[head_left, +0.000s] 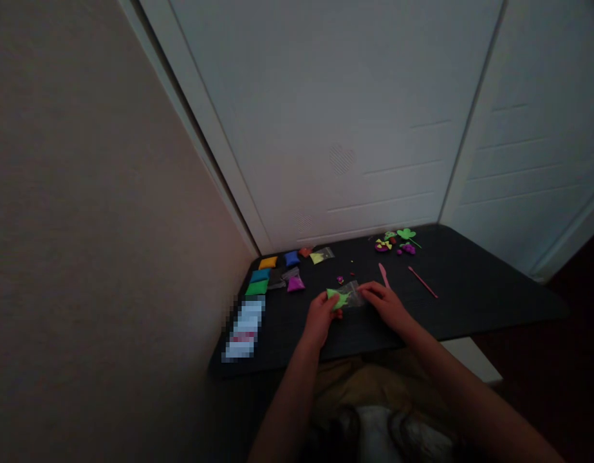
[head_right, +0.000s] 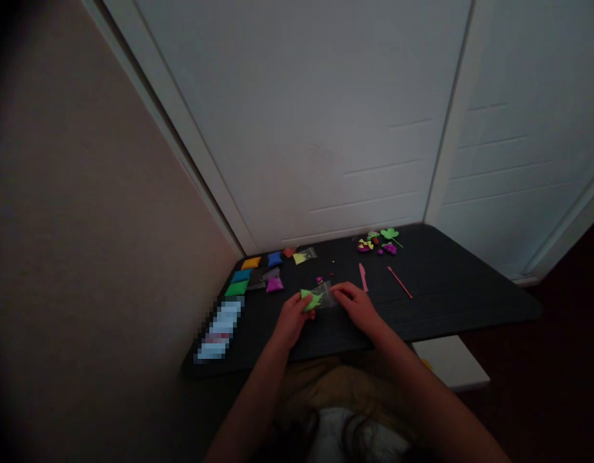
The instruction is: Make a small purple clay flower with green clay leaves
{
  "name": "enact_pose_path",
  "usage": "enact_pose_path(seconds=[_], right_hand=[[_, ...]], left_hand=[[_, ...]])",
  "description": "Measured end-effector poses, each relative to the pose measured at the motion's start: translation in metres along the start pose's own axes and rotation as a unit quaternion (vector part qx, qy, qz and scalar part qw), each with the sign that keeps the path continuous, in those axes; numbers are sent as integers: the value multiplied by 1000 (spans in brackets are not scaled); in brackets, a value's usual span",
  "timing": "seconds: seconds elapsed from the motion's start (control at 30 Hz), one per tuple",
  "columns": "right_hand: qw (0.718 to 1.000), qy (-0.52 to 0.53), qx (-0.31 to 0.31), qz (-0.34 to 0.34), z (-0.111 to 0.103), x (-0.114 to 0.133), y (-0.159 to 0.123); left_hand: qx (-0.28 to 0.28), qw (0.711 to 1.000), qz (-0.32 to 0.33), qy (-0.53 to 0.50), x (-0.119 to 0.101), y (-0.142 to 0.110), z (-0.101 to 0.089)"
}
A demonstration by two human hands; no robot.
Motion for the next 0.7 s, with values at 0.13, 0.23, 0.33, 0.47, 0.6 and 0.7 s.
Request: enact_pose_path(seconds=[0.13, 0.23, 0.33, 0.47, 0.6, 0.7], right_hand=[[1000, 23, 8, -3, -1, 5, 0], [999, 27, 19, 13, 1, 3, -1], [998, 25, 43, 31, 4, -2, -1], [997, 24, 62, 42, 6, -5, -1], [996, 37, 60, 51, 7, -5, -2], [996, 46, 56, 55, 7, -5, -3]], left_hand=[[4, 1000, 4, -6, -1, -1, -1], [10, 1000, 3, -4, 0, -2, -1], [17, 1000, 2, -3, 0, -2, -1], [23, 1000, 1, -1, 0, -1, -2], [25, 1000, 0, 0, 0, -1, -2], [23, 1000, -4, -3, -1, -2, -1]])
Point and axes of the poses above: each hand's wrist, its own y-axis towards the middle knuckle, its own z-axis out of the palm, x = y × z, the point moved 2 cm from there along y, towards the middle knuckle, and after that the axes turned 1 degree about x, right-handed, at the moved point
